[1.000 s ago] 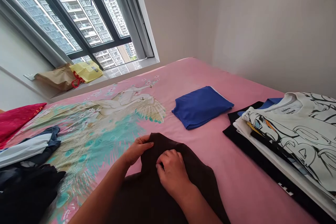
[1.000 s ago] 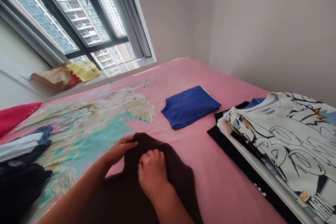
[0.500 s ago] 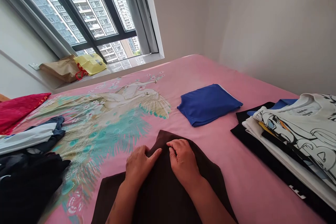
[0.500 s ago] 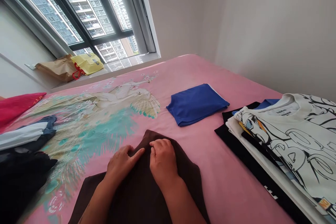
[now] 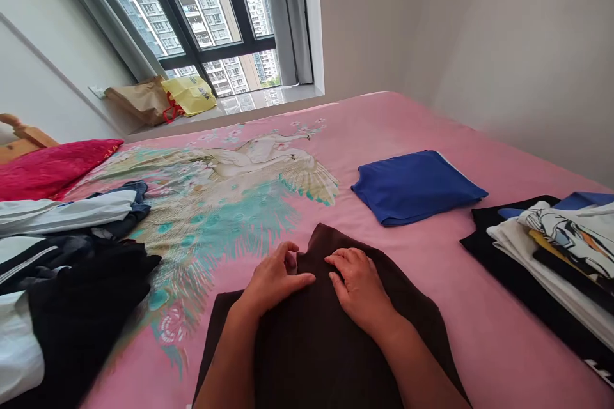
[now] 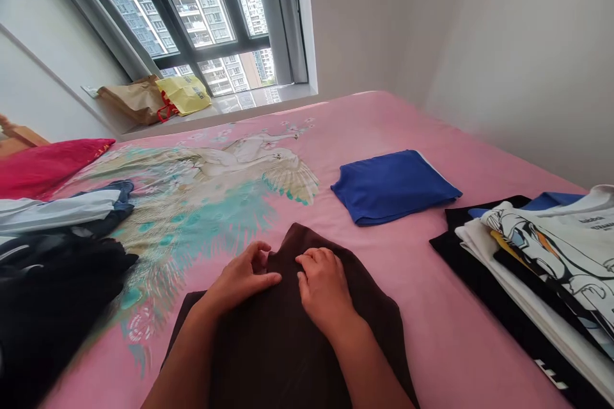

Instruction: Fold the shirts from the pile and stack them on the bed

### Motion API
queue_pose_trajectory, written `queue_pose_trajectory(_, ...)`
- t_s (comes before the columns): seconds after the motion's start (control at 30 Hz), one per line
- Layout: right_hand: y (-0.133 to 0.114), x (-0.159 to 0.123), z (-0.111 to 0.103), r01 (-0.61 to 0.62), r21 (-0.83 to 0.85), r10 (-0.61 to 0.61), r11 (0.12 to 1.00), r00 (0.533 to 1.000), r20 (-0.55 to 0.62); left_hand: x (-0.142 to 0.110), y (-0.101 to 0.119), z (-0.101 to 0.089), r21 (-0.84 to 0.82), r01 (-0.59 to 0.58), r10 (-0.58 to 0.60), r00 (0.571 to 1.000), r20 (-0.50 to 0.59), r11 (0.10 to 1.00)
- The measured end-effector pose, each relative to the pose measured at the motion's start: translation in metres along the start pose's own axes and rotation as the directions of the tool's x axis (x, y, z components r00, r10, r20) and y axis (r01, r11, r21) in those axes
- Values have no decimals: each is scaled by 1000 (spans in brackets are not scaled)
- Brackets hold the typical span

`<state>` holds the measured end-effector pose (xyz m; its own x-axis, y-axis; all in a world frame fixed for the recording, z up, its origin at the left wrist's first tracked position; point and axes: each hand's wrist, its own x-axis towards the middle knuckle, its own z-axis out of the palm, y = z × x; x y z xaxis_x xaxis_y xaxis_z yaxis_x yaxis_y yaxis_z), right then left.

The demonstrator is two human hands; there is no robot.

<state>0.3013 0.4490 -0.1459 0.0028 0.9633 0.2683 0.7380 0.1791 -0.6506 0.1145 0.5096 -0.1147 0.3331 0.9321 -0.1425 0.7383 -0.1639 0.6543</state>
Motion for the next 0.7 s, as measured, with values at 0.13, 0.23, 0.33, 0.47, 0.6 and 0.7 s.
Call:
queue_pose_trajectory(0.13,-5,-4,-2,129,51,-131,990,990,56,-5,-8,-14,219,-42,28,997,66,975)
queue_pose_trajectory(0.23,-5,-3,0,145,84,-151,986,986,68,-5,-16,-22,231,5,-20,998,65,973)
queue_pose_trajectory(0.33,-1,0,3,109,101,-111,989,994,21,-8,-22,-29,186,11,-32,993,114,982)
queue_pose_trajectory(0.47,5,1,6,86,150,-79,985,995,-58,-20,-36,-46,220,-18,-21,985,173,975)
queue_pose_trajectory(0.6,10,0,8,104,189,-75,977,985,-154,-47,-69,-68,305,46,-75,994,83,951)
queue_pose_trajectory(0.7,12,0,9,128,169,-85,977,968,-238,-68,-97,-72,312,54,-40,998,-50,949)
